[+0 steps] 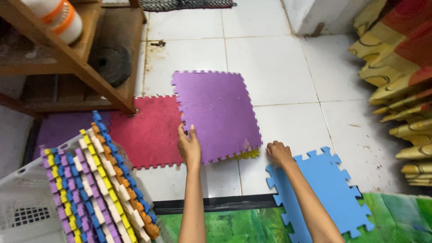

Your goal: The person picks up foam floor tiles from a basket and connects them together on the floor to form a line.

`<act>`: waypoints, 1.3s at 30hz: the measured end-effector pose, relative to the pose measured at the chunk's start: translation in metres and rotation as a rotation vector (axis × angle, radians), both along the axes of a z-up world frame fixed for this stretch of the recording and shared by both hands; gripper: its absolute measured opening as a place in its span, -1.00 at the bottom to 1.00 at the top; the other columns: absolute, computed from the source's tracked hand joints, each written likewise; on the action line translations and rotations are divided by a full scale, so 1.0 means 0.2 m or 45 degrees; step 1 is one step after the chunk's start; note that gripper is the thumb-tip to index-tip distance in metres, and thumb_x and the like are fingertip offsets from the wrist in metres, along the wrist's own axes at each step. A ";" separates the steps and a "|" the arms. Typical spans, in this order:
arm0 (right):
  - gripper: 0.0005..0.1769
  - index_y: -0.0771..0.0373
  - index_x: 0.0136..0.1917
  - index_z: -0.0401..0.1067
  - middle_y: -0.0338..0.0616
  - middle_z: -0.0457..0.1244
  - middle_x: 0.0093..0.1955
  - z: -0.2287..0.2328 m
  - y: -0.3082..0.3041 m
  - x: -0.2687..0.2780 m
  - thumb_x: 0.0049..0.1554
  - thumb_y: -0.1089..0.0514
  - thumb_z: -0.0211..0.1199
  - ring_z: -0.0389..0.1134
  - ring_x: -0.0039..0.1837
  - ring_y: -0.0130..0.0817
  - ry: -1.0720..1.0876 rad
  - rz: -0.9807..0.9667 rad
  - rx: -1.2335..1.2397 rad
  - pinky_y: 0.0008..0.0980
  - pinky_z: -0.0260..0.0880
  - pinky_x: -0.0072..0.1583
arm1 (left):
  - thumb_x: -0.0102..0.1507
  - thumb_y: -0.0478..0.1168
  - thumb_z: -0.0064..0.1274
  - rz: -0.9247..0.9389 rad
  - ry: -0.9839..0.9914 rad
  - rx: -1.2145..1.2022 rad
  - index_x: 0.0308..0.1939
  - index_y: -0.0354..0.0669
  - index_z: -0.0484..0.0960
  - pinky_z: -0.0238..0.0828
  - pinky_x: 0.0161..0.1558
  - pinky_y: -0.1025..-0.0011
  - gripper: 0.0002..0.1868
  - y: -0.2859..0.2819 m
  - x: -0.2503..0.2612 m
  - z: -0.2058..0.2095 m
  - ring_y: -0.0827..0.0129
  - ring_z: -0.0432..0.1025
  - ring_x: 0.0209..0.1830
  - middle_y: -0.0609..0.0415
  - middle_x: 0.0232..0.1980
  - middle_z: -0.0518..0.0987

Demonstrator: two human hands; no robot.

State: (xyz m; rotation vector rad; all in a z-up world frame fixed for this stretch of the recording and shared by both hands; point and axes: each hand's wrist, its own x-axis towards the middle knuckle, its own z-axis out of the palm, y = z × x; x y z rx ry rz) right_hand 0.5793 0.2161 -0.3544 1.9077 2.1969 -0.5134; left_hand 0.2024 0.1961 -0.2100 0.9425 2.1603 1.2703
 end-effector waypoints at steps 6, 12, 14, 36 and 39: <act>-0.60 0.15 0.15 0.54 -0.03 0.38 0.17 -0.02 -0.09 0.23 0.17 -0.08 0.12 0.42 0.20 -0.09 -0.553 -0.124 -0.617 0.07 0.43 0.16 | 0.39 0.03 0.00 0.008 -0.085 0.119 0.24 -0.17 0.45 0.37 0.11 0.12 -0.54 0.09 0.07 -0.21 -0.06 0.51 0.08 -0.22 0.09 0.62; -0.42 0.20 0.21 0.51 0.04 0.37 0.14 0.11 -0.22 0.54 0.21 -0.25 0.01 0.41 0.14 -0.08 -0.162 -0.465 -0.661 0.04 0.43 0.15 | 0.37 -0.01 0.00 -0.188 -0.248 0.193 0.24 -0.22 0.44 0.36 0.13 0.19 -0.54 0.13 0.20 -0.45 0.05 0.49 0.08 -0.20 0.09 0.59; -0.35 0.22 0.22 0.50 0.06 0.37 0.12 0.16 -0.11 0.55 0.23 -0.31 -0.02 0.40 0.12 -0.07 0.388 -0.751 -0.602 0.04 0.43 0.15 | 0.37 0.00 -0.02 -0.261 -0.420 0.073 0.26 -0.19 0.42 0.40 0.12 0.24 -0.53 0.12 0.22 -0.54 0.12 0.51 0.03 -0.18 0.03 0.62; -0.62 0.11 0.16 0.57 -0.05 0.47 0.14 0.21 0.50 0.23 0.10 0.05 0.19 0.48 0.17 -0.13 0.071 -0.254 -0.474 -0.13 0.49 0.20 | 0.35 -0.34 -0.08 -0.218 -1.038 0.037 0.31 -0.25 0.38 0.41 0.07 0.42 -0.58 0.09 0.21 -0.90 0.36 0.49 0.04 0.00 0.10 0.62; -0.73 0.16 0.12 0.47 0.03 0.42 0.06 0.07 0.28 0.26 0.16 0.11 0.13 0.44 0.13 -0.04 0.044 -0.145 -0.140 -0.08 0.43 0.12 | 0.37 -0.33 -0.09 -0.260 -0.948 -0.059 0.31 -0.23 0.38 0.41 0.05 0.41 -0.60 0.08 0.24 -0.84 0.34 0.48 0.02 -0.05 0.06 0.62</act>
